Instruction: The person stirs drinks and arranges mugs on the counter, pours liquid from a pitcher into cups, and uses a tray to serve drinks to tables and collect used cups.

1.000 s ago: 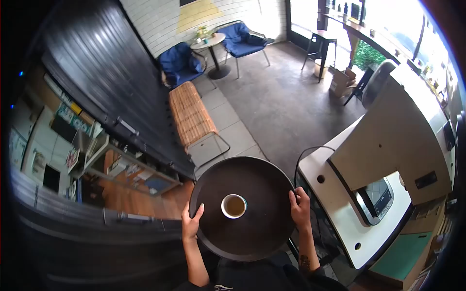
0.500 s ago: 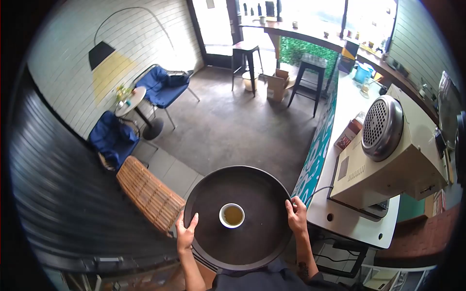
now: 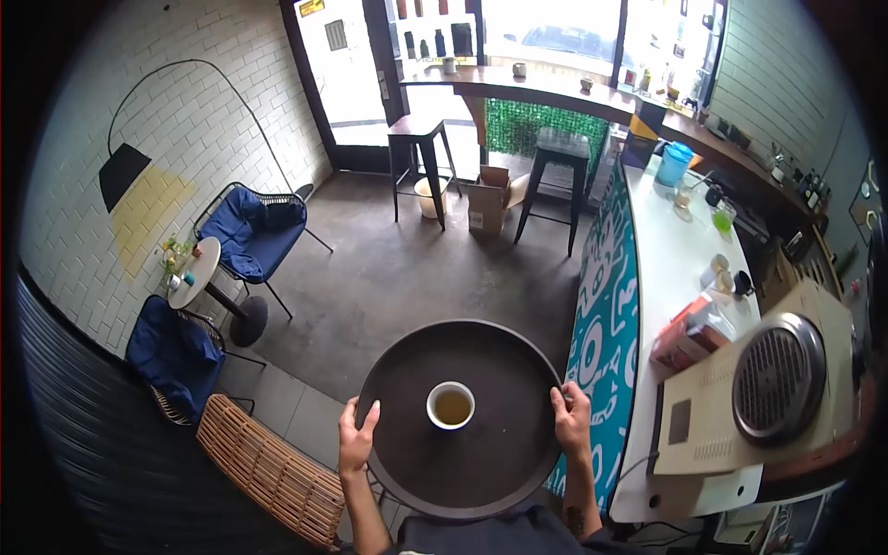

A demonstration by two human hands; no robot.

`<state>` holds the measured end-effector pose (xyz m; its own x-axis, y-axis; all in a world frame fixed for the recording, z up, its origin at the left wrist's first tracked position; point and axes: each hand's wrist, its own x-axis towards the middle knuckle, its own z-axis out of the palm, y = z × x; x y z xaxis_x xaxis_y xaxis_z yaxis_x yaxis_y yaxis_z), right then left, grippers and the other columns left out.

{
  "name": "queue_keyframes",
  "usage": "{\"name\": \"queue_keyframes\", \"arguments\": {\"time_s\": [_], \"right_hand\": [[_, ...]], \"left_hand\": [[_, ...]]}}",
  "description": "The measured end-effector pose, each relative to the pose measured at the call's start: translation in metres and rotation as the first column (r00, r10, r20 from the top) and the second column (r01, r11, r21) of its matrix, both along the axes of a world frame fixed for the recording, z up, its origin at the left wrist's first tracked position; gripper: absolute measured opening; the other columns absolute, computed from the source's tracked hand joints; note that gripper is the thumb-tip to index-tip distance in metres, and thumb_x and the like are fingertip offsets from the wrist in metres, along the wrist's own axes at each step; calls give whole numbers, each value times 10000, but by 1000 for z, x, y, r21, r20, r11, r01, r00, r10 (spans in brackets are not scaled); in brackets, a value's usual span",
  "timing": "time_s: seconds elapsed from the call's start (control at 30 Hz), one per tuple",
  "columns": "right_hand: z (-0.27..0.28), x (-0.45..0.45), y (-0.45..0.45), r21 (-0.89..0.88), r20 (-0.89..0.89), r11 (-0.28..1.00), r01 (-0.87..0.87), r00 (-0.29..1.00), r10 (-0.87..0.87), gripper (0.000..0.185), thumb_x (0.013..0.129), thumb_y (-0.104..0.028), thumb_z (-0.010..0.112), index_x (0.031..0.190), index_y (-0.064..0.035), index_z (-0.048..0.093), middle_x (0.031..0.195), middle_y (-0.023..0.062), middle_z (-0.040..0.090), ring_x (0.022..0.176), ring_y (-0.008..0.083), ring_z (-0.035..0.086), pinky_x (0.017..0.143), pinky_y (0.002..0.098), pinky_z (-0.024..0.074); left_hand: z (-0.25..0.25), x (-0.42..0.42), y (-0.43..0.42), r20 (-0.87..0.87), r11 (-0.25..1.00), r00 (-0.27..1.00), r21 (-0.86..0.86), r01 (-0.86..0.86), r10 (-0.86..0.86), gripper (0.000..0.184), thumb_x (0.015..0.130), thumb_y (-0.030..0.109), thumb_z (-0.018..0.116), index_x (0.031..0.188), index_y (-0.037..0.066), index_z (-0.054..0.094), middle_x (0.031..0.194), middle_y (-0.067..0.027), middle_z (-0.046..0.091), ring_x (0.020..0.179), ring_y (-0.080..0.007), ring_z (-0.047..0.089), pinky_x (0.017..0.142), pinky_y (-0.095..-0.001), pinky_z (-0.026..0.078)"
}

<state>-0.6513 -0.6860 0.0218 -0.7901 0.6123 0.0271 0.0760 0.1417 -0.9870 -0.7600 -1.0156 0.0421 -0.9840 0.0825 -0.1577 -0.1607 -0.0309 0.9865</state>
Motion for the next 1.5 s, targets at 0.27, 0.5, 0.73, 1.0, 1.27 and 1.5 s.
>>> {"name": "queue_keyframes", "arguments": {"time_s": [0.27, 0.5, 0.73, 1.0, 1.27, 1.5], "right_hand": [[22, -145, 47, 34, -13, 993, 115, 993, -115, 227, 972, -104, 559, 769, -51, 473, 615, -60, 379, 552, 15, 337, 464, 240, 230], [27, -270, 105, 99, -33, 959, 265, 964, -263, 247, 977, -122, 564, 751, -66, 481, 587, -88, 365, 505, -4, 288, 441, 231, 190], [37, -382, 149, 102, -36, 878, 467, 884, -466, 245, 979, -135, 564, 756, -56, 500, 603, -81, 371, 526, -3, 296, 460, 225, 203], [52, -476, 224, 91, 1, 788, 609, 791, -612, 270, 964, -113, 560, 729, -43, 447, 623, -60, 356, 569, 29, 320, 490, 249, 243], [41, -554, 343, 111, 26, 782, 614, 784, -620, 262, 962, -130, 565, 738, -37, 467, 607, -45, 369, 566, 30, 341, 494, 247, 259], [52, -628, 453, 154, -55, 794, 588, 807, -587, 268, 968, -127, 567, 733, -56, 459, 615, -83, 350, 547, 7, 292, 481, 226, 218]], "left_hand": [[-6, -171, 62, -96, 977, 994, 203, 72, -53, 402, 927, 149, 658, 1243, -39, 493, 1114, -79, 618, 991, -125, 572, 896, -263, 459], [-1, -320, 141, -162, 860, 962, 434, 268, -218, 629, 916, 219, 495, 1453, -50, 308, 1375, -174, 492, 1264, -245, 489, 1075, -347, 365], [-15, -473, 214, 145, 814, 967, 574, 90, -210, 442, 907, 311, 517, 1186, -22, 602, 1145, -128, 644, 1081, -238, 603, 953, -345, 467], [-13, -610, 322, 209, 748, 886, 633, 201, -415, 393, 906, 278, 500, 1173, 4, 589, 1117, -128, 643, 1014, -247, 632, 893, -341, 509], [5, -696, 450, 124, 726, 876, 620, 298, -465, 381, 909, 265, 527, 1163, -8, 606, 1111, -105, 653, 1034, -234, 624, 932, -345, 484], [1, -760, 551, 150, 740, 902, 634, 226, -405, 394, 919, 269, 506, 1173, -16, 607, 1153, -126, 645, 1065, -241, 621, 957, -352, 475]]}}
